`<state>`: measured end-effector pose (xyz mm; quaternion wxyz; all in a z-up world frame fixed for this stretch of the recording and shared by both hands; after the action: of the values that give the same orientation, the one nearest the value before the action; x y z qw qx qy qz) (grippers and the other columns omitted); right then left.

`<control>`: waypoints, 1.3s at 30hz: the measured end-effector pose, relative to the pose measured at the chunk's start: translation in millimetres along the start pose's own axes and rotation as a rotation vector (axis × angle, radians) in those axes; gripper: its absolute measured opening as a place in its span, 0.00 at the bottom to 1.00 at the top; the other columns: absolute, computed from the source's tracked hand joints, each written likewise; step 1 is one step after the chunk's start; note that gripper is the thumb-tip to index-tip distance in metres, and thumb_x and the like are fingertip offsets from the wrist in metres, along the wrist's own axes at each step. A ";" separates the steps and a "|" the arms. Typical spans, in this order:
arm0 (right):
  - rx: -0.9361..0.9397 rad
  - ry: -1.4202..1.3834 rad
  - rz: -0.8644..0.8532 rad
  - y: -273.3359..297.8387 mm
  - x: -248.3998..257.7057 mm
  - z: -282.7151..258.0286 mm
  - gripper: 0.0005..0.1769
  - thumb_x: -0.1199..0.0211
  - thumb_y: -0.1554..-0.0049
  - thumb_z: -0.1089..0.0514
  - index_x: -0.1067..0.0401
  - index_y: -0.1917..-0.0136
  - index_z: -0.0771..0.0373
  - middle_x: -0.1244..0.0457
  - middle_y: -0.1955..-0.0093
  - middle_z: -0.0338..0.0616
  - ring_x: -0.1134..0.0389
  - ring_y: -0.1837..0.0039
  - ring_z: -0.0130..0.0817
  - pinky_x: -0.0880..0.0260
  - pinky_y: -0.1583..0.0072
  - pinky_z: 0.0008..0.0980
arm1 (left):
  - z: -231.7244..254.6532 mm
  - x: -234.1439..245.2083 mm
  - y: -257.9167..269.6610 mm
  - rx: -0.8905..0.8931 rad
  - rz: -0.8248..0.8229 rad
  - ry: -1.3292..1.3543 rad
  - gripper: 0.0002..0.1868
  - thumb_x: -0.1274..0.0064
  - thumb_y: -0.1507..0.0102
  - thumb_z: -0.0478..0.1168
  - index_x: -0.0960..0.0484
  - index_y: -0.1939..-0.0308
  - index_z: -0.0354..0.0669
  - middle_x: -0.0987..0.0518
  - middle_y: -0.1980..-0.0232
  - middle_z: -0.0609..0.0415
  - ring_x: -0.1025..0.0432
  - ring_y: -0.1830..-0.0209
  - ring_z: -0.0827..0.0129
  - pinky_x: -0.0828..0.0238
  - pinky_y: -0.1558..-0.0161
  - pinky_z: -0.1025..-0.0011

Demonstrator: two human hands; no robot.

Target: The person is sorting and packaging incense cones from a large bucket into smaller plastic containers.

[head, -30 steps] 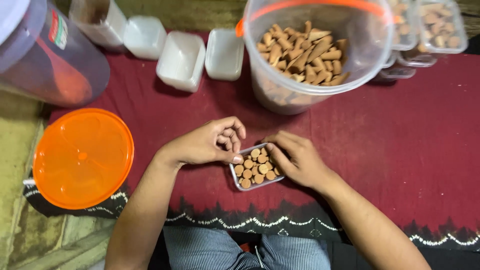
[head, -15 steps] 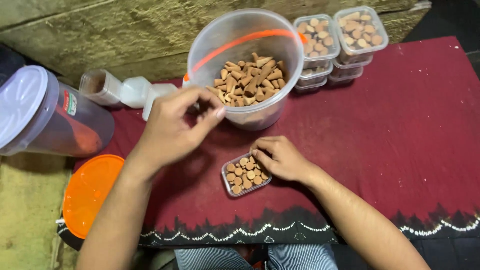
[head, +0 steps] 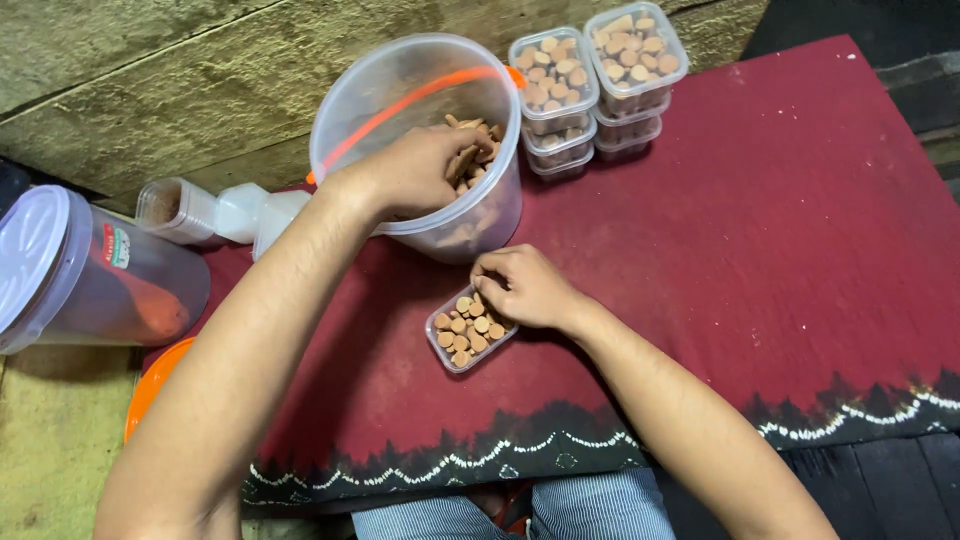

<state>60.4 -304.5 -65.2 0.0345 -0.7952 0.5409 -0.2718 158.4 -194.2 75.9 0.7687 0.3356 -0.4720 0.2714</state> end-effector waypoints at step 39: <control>0.053 0.127 -0.066 -1.7 -9.2 4.9 0.14 0.47 0.37 0.55 0.25 0.55 0.63 0.28 0.58 0.43 0.27 0.55 0.44 0.30 0.50 0.41 | -0.6 15.4 11.9 0.198 -0.151 0.090 0.08 0.47 0.41 0.29 0.19 0.68 0.50 0.21 0.72 0.62 0.31 0.78 0.72 0.32 0.75 0.70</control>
<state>61.7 -296.8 -72.4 0.0122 -0.7924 0.5083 -0.3371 156.2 -184.8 92.8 0.7705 0.4318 -0.3815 0.2727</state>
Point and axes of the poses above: each hand's wrist, its own y-axis away from the middle knuckle, its own x-axis out of the back of the hand, z = x × y, the point moved 3 cm from there along -y, towards the middle knuckle
